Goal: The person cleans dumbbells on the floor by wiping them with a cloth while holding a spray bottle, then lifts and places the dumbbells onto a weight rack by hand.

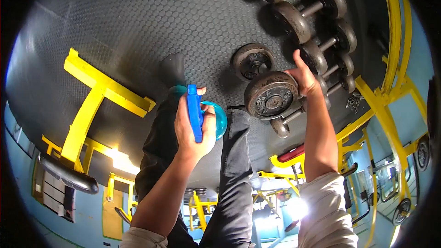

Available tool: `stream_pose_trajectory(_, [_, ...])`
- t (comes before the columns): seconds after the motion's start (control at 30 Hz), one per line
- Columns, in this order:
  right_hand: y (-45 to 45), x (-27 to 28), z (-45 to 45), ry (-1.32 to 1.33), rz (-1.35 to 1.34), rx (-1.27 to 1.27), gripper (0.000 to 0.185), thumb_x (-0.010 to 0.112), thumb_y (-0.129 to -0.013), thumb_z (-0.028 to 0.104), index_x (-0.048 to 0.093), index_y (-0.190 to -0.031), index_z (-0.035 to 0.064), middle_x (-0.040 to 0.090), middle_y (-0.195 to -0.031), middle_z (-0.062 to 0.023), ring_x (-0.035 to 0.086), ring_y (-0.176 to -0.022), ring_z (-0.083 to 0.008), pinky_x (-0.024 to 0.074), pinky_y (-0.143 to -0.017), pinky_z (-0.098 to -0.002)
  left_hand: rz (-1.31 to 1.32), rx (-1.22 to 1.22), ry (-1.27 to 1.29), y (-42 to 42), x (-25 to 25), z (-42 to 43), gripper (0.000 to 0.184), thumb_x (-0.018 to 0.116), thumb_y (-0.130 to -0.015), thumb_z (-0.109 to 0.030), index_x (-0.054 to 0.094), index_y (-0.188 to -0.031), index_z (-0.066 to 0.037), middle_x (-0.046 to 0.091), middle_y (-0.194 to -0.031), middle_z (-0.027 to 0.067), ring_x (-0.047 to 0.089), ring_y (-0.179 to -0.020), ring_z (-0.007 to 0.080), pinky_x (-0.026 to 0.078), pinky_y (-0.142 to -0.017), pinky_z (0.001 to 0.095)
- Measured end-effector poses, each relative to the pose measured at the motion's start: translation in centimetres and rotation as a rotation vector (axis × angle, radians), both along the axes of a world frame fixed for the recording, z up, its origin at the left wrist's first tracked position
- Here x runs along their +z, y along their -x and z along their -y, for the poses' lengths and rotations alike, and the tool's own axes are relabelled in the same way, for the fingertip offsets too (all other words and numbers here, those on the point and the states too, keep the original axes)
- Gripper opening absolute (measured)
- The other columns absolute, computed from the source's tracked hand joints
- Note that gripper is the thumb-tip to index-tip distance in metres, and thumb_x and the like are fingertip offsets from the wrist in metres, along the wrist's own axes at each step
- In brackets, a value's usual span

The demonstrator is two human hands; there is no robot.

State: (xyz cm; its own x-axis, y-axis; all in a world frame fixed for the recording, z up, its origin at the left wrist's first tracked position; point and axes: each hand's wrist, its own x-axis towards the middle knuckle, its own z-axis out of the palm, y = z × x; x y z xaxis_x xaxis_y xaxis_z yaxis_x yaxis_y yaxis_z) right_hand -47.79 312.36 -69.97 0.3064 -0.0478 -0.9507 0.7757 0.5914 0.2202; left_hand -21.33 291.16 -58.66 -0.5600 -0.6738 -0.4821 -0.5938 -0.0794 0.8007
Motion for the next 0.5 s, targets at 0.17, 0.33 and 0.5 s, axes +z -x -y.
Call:
stream_pose_trajectory(0.17, [-1.8,0.6,11.4,0.245,-0.137,1.118,0.112,0.024,-0.074,0.090,0.046,-0.134,-0.0032,0.052,-0.129,-0.0232,0.053,-0.116,-0.0278,0.0400,-0.101,-0.0390,-0.029,0.090,-0.055,-0.2,0.2,0.5,0.038,0.054,-0.081,-0.001,0.048,-0.118,0.004,0.059,-0.114,0.0172,0.056,-0.082,0.0178,0.048,-0.074,0.0298])
stream_pose_trajectory(0.33, [-7.9,2.7,17.5,0.349,0.063,1.867,0.097,0.016,-0.083,0.081,0.050,-0.134,0.0061,0.040,-0.145,-0.0147,0.035,-0.136,-0.0307,0.0274,-0.112,-0.0382,-0.066,0.201,-0.023,0.2,0.4,1.9,0.038,0.054,-0.081,-0.001,0.048,-0.118,0.005,0.059,-0.112,0.0163,0.056,-0.081,0.0172,0.048,-0.074,0.0297])
stream_pose_trajectory(0.5, [-19.1,-2.1,11.9,0.531,0.137,2.061,0.052,0.041,-0.092,0.047,0.058,-0.128,0.0144,0.051,-0.138,-0.0090,0.045,-0.131,-0.0237,0.0347,-0.107,-0.0381,-0.047,0.265,0.056,-0.2,0.0,2.7,0.044,0.058,-0.078,-0.002,0.048,-0.120,0.005,0.062,-0.105,0.0156,0.061,-0.073,0.0209,0.051,-0.070,0.0324])
